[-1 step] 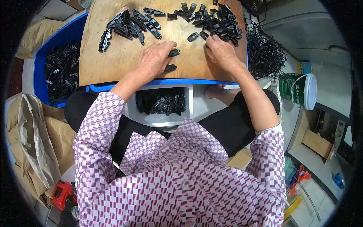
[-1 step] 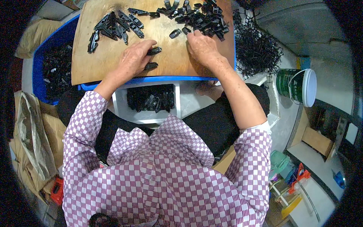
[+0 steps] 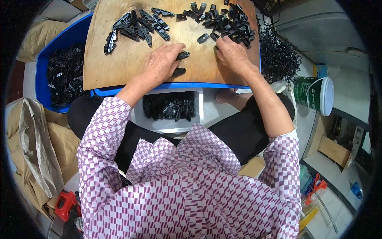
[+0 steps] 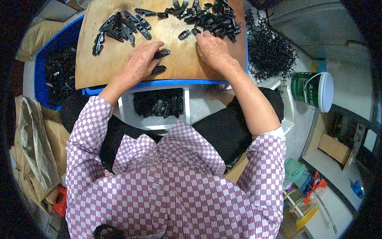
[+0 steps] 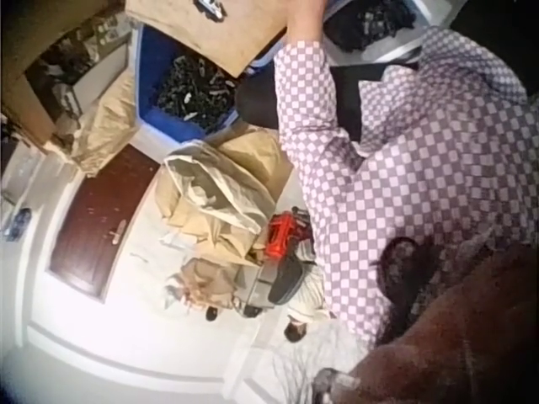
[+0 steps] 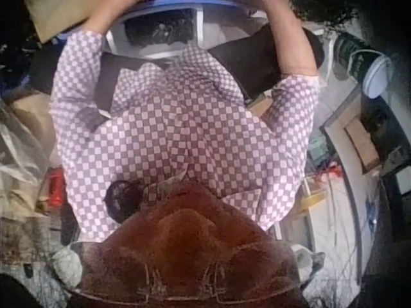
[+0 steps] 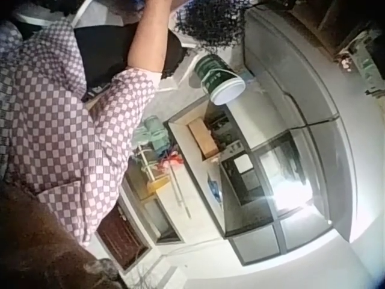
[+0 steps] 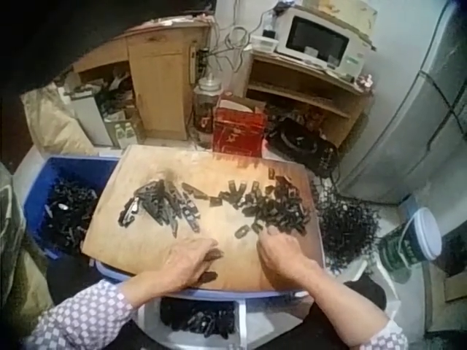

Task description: Assembling small black plastic components by hand at a workstation.

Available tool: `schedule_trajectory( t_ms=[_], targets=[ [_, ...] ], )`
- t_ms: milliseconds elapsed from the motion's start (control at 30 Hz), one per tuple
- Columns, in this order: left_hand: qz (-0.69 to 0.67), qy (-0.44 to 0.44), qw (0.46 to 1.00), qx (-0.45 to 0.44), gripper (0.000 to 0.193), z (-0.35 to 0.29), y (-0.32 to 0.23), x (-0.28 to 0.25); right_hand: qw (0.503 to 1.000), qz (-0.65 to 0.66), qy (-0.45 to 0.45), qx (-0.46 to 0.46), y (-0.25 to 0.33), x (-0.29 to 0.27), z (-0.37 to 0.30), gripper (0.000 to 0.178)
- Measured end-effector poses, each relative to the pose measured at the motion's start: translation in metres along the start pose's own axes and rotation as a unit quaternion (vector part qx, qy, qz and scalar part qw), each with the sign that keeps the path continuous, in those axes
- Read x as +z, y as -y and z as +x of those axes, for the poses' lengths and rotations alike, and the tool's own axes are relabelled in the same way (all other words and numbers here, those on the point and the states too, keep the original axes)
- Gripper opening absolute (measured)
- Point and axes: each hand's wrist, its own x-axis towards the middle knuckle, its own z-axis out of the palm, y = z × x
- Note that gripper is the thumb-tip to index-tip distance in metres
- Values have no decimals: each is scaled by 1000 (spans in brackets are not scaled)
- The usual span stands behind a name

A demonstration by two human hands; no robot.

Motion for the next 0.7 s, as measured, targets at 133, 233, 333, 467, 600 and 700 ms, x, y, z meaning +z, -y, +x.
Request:
schedule_trajectory(
  t_ms=[133, 233, 333, 467, 600, 700],
  targets=[
    [9, -1, 1000, -20, 28, -14, -3, 2, 963, 214, -152, -68, 12, 12, 2, 22],
    [38, 55, 997, -38, 26, -22, -3, 0, 881, 443, -144, -80, 38, 19, -3, 25],
    [35, 45, 998, -41, 24, -24, -5, -5, 939, 269, -133, -166, 28, 13, -7, 23],
    [-14, -1, 999, -53, 21, -28, 1, -12, 963, 85, -138, -215, 24, 10, -15, 21],
    [33, 30, 998, -47, 20, -30, 8, -9, 961, 13, -151, -231, 24, 10, -11, 21],
    [25, 24, 998, -45, 20, -26, 10, -6, 960, 33, -145, -238, 34, 2, -9, 20]
  ],
)
